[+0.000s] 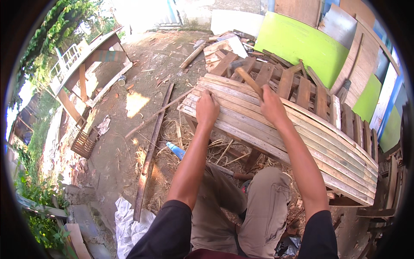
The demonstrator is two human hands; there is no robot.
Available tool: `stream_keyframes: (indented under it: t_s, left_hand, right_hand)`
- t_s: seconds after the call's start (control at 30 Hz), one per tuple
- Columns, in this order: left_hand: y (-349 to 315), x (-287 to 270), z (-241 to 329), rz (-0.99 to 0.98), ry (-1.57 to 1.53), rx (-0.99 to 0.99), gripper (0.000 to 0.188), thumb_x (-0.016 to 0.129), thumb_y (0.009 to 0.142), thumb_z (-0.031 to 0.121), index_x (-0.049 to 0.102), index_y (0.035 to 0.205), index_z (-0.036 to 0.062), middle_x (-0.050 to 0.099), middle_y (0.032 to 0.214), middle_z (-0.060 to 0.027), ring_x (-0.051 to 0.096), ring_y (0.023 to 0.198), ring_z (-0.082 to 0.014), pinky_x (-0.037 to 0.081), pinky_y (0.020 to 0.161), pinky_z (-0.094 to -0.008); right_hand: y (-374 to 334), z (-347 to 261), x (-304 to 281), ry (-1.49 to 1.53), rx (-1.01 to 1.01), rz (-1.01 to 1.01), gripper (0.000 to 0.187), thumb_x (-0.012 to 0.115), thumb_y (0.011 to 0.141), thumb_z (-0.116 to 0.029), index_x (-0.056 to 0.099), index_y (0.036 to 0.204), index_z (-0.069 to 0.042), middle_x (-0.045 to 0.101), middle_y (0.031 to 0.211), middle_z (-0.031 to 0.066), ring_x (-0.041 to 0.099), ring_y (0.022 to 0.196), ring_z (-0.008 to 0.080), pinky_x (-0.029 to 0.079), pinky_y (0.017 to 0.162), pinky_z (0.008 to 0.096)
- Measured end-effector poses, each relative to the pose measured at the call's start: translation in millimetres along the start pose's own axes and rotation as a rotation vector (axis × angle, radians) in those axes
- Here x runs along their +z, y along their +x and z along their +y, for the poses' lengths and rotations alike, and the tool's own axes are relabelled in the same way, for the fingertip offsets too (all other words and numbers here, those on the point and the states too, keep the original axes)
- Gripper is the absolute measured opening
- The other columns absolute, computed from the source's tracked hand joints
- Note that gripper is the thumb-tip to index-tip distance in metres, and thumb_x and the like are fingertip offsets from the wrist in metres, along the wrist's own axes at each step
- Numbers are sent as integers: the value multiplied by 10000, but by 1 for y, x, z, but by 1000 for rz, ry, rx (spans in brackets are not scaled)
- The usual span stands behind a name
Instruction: The person smooths thin wooden slats with a metal file, then places them on a wooden pallet. They use a hammer to tap the slats into place, repeating the process of filing and arranging multiple slats.
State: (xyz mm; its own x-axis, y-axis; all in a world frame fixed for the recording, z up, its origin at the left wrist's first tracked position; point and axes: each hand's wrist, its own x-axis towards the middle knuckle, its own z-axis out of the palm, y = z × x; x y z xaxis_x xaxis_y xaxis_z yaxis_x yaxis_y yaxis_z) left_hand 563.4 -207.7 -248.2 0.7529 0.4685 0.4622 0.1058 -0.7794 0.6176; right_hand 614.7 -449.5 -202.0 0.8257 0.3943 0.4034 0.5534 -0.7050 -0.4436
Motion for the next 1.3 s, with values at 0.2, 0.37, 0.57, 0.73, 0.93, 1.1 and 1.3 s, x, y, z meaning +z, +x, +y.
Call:
stream_keyframes:
  t_s: [0.2,0.37,0.57,0.73,0.93,1.1,1.3]
  left_hand:
    - [-2,-5,6,30,-48,-60,193,560,982,154,612,989,-32,689,851,-290,669,821,-482,513,751,-553]
    - [2,-5,4,58,-95,-61,177,585,963,151,619,978,-22,687,847,-286,665,812,-481,512,743,-546]
    - [2,-4,4,49,-137,-54,159,597,952,136,627,978,-18,690,868,-274,665,830,-471,514,756,-533]
    - [0,-1,-6,68,-142,-21,190,593,971,173,628,1006,-10,689,862,-275,666,829,-471,508,744,-522]
    - [-1,-2,5,57,-141,-41,174,605,958,152,636,992,-15,686,853,-268,665,820,-462,511,745,-519]
    - [0,-4,2,64,-142,-51,157,614,944,136,643,973,-16,685,850,-260,663,819,-456,514,757,-519]
    - [-1,-2,1,90,-166,-39,153,614,941,134,640,959,-16,685,852,-261,660,819,-460,513,762,-523]
  right_hand:
    - [78,-33,85,-30,-74,-170,364,527,874,38,505,1236,16,684,1007,303,675,1002,441,532,861,535]
    - [100,-24,97,23,-140,-52,287,535,891,18,540,1177,11,678,1116,268,649,1068,436,523,901,525]
    - [116,-13,105,40,-157,-56,311,683,886,-97,543,1144,6,662,1163,244,615,1123,446,505,936,521]
    - [126,-15,111,80,-43,-77,422,748,856,-129,549,1189,37,624,1228,259,576,1192,427,468,1009,481]
    - [131,10,123,71,-109,-47,355,760,863,-167,553,1094,6,661,1131,242,616,1134,437,498,946,513]
    - [133,-1,110,118,-2,-157,372,784,845,-197,588,1100,-11,684,1100,243,635,1090,436,511,913,502]
    - [138,-1,105,162,36,-118,395,820,796,-212,645,1079,2,702,1073,239,659,1067,416,520,920,479]
